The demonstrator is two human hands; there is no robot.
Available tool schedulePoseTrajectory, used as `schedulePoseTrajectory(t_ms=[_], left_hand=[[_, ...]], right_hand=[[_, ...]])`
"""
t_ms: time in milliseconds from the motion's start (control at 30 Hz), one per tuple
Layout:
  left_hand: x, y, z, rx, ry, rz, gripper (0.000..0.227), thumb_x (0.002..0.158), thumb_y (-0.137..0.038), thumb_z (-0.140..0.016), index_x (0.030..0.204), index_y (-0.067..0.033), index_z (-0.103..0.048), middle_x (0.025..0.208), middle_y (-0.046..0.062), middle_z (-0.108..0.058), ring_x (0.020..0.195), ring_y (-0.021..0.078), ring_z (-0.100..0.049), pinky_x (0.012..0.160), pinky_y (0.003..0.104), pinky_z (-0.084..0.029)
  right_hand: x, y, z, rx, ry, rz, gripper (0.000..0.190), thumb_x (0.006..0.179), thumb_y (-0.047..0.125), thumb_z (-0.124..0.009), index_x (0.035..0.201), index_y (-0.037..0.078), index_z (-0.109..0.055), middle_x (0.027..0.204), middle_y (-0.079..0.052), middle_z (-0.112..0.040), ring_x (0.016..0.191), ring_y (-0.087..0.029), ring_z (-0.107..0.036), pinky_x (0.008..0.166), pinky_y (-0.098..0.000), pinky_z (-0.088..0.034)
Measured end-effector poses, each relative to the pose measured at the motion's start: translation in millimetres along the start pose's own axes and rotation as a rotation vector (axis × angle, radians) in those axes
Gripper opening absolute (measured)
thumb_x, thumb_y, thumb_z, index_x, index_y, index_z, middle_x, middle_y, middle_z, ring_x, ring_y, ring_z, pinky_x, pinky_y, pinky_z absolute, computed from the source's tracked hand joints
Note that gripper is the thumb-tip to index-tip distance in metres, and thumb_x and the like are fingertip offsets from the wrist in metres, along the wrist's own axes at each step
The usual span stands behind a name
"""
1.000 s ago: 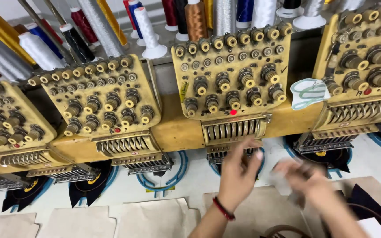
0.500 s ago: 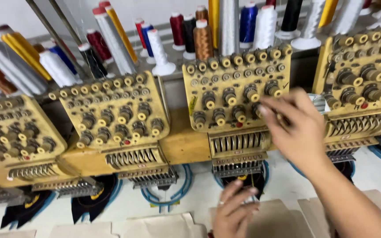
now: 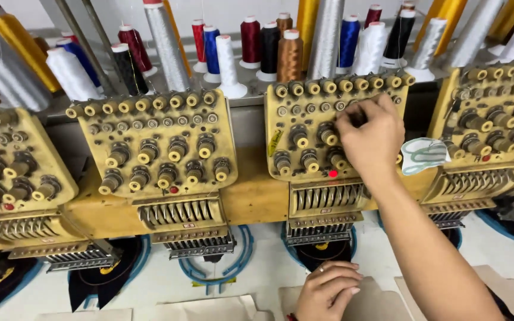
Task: Threading and setting up an industrial multi-head embroidery machine, including adjusting tension and loading hoops.
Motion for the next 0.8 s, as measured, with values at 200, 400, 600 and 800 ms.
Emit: schedulePoseTrajectory(t_ms=[200,400,600,800], left_hand=[[-6.3,9.5,-1.4,-0.074,0.003,0.005,0.014,0.109,-0.005,-0.070,0.101,0.0039,-0.077,0.109,0.016,-0.078,0.112,0.0385,-0.076,0.100,0.048,-0.062],[-3.3,6.2,1.1,-0.113,0.020,0.013,0.012,0.109,-0.004,-0.070,0.102,0.0041,-0.077,0.107,0.016,-0.078,0.108,0.0361,-0.076,0.100,0.045,-0.062],[-3.5,5.8,-4.1,-0.128,0.073,-0.003,0.014,0.110,-0.004,-0.069,0.102,0.0037,-0.076,0.108,0.016,-0.078,0.108,0.0360,-0.077,0.101,0.045,-0.062],[-1.2,-0.6,-0.8,-0.129,0.061,0.004,0.018,0.112,-0.008,-0.067,0.103,0.0042,-0.076,0.107,0.016,-0.077,0.110,0.0364,-0.077,0.100,0.045,-0.063]], right_hand=[[-5.8,3.2,12.0,0.124,-0.174,0.133,0.004,0.091,0.000,-0.077,0.092,0.004,-0.076,0.099,-0.009,-0.060,0.089,-0.023,-0.060,0.078,-0.0385,-0.051],[-5.5,-3.4,6.0,0.039,-0.158,0.093,0.002,0.092,0.007,-0.079,0.093,0.006,-0.079,0.097,-0.006,-0.060,0.089,-0.023,-0.061,0.077,-0.0420,-0.049],[-2.2,-1.1,2.5,0.053,-0.047,0.005,0.009,0.089,0.011,-0.079,0.094,0.015,-0.085,0.095,0.001,-0.062,0.090,-0.021,-0.064,0.078,-0.0412,-0.049],[-18.3,40.4,9.2,-0.033,-0.149,0.453,0.005,0.096,-0.001,-0.087,0.099,0.001,-0.084,0.093,-0.005,-0.062,0.090,-0.025,-0.059,0.070,-0.0393,-0.049]])
Point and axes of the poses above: each hand's wrist, its own x-axis towards the middle knuckle, its own z-axis out of the back of the hand, y = z × x, the point moved 10 cm from there along x, towards the middle knuckle
